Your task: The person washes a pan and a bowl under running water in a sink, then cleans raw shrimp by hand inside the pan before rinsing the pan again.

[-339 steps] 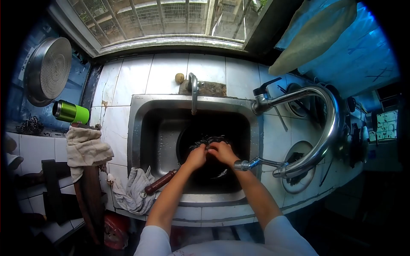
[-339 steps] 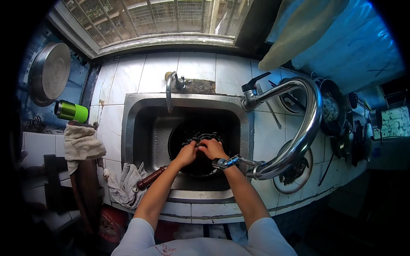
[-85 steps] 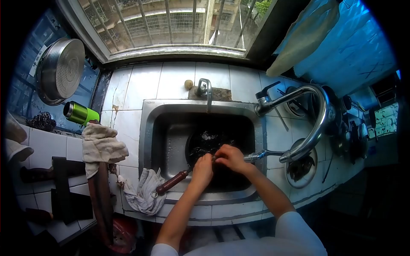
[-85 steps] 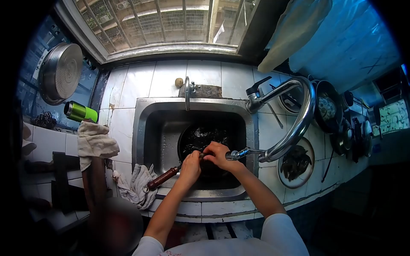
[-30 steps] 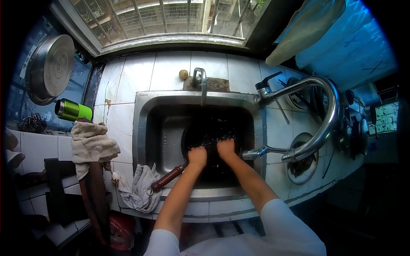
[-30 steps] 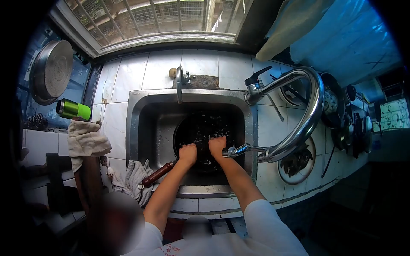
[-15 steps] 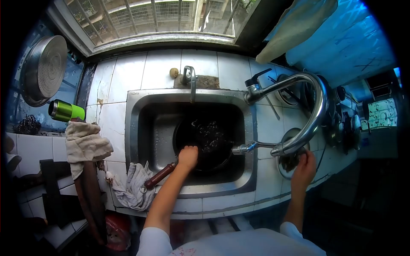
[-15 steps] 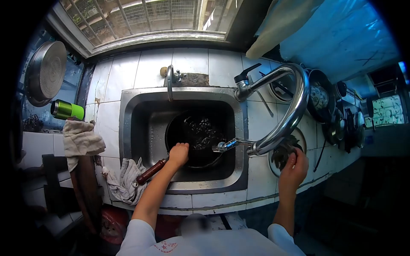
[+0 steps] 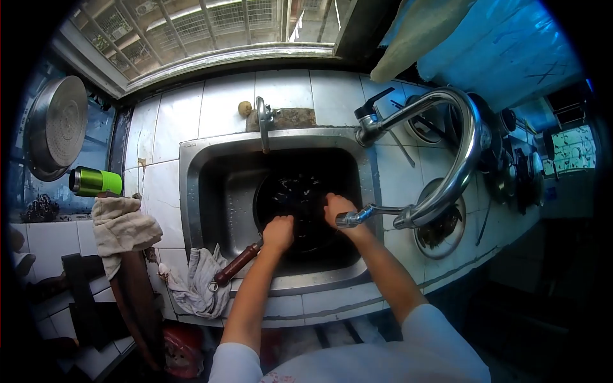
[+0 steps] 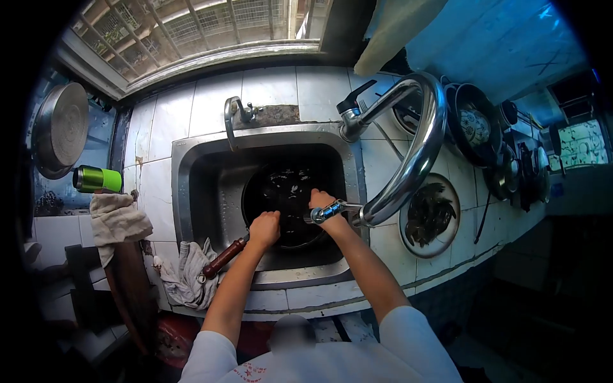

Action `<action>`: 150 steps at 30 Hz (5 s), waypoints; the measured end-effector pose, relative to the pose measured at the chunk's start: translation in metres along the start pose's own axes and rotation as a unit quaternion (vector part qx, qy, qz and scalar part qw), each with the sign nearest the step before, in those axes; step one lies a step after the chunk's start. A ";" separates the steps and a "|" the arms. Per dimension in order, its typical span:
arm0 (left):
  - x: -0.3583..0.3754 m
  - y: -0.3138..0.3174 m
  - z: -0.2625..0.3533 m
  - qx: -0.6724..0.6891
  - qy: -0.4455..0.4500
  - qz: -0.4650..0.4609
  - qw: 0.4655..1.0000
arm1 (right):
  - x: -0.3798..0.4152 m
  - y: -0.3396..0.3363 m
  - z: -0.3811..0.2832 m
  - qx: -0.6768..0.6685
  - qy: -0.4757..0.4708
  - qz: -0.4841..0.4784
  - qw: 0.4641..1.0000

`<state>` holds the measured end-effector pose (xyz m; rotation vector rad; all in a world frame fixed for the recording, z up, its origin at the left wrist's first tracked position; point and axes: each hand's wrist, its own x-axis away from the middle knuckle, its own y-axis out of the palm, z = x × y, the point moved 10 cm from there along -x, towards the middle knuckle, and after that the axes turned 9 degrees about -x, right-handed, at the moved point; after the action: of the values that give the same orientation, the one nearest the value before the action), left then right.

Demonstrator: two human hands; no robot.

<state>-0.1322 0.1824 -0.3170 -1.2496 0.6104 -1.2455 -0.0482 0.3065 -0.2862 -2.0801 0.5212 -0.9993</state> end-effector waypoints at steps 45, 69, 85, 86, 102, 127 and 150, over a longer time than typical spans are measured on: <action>0.020 -0.027 -0.013 0.372 -0.131 0.041 0.918 | 0.071 -0.046 -0.113 -0.131 -0.352 0.104 0.921; 0.036 -0.084 0.006 0.409 0.000 0.090 0.908 | 0.023 -0.022 -0.101 -0.315 -0.268 -0.176 0.894; 0.011 -0.046 -0.004 0.509 -0.044 0.011 0.860 | -0.006 0.019 -0.066 -0.587 -0.077 -0.136 0.795; 0.007 -0.044 -0.005 0.505 -0.052 0.020 0.862 | -0.013 0.025 -0.060 -0.586 -0.077 -0.135 0.795; -0.038 0.062 -0.031 -0.091 -0.157 -0.170 0.969 | -0.027 0.064 -0.008 0.018 -0.014 0.076 0.997; 0.058 -0.141 0.030 0.343 0.084 0.203 0.913 | 0.083 -0.064 -0.105 -0.344 -0.283 -0.035 0.895; 0.060 -0.105 0.023 0.333 -0.039 0.076 0.939 | 0.101 -0.067 -0.049 -0.404 -0.117 0.081 0.904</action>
<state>-0.1314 0.1517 -0.1978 -0.6631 0.1846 -1.1290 -0.0227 0.2628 -0.1660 -2.7627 1.0950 -0.4377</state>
